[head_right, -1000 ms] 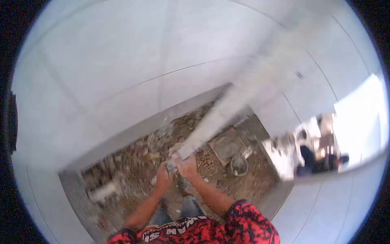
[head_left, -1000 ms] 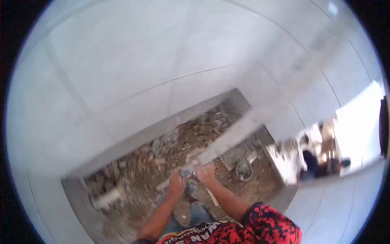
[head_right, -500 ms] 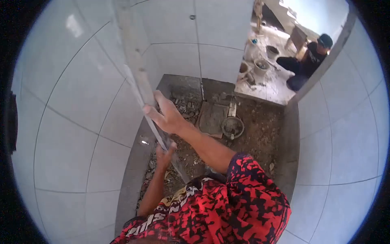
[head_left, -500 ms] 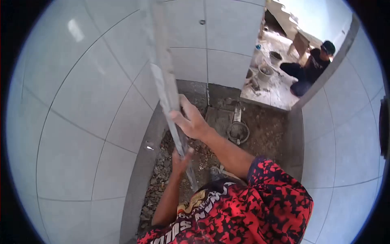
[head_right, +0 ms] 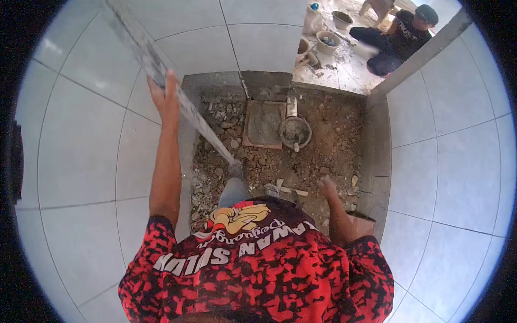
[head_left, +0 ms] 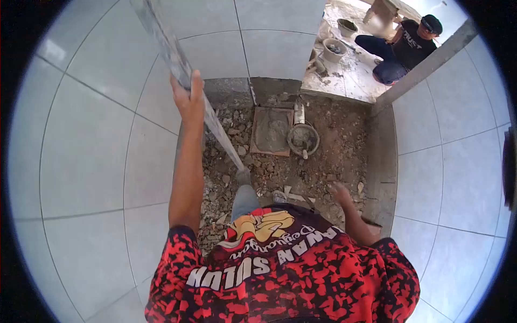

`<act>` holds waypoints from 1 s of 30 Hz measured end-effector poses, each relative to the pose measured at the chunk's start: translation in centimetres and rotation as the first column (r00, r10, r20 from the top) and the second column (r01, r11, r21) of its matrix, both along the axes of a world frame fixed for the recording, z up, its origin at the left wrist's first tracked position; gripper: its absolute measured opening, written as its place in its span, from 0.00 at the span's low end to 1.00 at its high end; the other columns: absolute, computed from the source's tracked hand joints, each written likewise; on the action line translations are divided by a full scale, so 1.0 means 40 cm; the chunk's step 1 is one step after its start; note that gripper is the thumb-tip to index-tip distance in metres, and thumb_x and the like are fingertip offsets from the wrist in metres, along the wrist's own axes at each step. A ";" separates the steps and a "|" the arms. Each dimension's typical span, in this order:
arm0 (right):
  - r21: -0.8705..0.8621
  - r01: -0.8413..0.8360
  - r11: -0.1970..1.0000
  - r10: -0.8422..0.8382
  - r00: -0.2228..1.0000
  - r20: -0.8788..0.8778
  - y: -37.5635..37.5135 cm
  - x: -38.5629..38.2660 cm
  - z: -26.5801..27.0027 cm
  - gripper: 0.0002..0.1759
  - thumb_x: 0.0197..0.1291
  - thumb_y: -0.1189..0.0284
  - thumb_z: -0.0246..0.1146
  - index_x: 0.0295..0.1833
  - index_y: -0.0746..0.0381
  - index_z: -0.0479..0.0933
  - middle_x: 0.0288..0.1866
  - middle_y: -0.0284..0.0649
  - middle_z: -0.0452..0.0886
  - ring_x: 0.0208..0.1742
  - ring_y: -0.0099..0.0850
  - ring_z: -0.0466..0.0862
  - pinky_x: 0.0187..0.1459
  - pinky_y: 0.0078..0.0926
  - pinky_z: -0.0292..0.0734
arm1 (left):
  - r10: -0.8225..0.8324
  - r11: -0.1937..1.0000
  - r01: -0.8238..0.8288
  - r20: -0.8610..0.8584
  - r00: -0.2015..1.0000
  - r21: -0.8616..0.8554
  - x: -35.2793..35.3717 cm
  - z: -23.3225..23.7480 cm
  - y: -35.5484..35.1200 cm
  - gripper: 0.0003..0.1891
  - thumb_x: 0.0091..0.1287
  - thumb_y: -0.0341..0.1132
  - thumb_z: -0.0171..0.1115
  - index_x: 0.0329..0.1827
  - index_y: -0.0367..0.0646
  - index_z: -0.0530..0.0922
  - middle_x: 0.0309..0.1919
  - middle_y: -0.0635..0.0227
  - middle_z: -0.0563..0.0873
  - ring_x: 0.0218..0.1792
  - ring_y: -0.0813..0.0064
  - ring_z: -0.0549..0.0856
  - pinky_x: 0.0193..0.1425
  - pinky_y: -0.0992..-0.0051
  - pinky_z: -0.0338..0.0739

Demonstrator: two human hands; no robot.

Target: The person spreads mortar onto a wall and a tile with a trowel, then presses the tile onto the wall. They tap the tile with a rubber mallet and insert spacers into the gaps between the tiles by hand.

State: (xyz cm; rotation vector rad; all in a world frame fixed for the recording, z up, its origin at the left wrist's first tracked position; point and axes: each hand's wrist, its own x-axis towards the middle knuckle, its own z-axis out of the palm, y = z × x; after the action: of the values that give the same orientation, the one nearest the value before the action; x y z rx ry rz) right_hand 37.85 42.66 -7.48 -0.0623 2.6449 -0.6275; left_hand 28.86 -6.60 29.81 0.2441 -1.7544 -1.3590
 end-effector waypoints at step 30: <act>0.106 0.363 0.926 -0.355 0.930 -0.092 -0.274 0.204 -0.327 0.20 0.51 0.57 0.55 0.38 0.63 0.78 0.38 0.52 0.79 0.44 0.49 0.78 0.43 0.43 0.73 | -0.071 0.952 0.050 -0.056 0.996 -0.302 -0.908 -0.213 -0.095 0.25 0.63 0.37 0.53 0.57 0.28 0.60 0.52 0.43 0.63 0.53 0.47 0.64 0.56 0.57 0.60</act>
State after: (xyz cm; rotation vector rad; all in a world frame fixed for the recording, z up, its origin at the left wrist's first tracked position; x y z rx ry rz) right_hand 46.01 31.70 -20.57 0.4552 2.7798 -0.5839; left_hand -7.46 -10.42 21.29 -0.0234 -1.8963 -1.1087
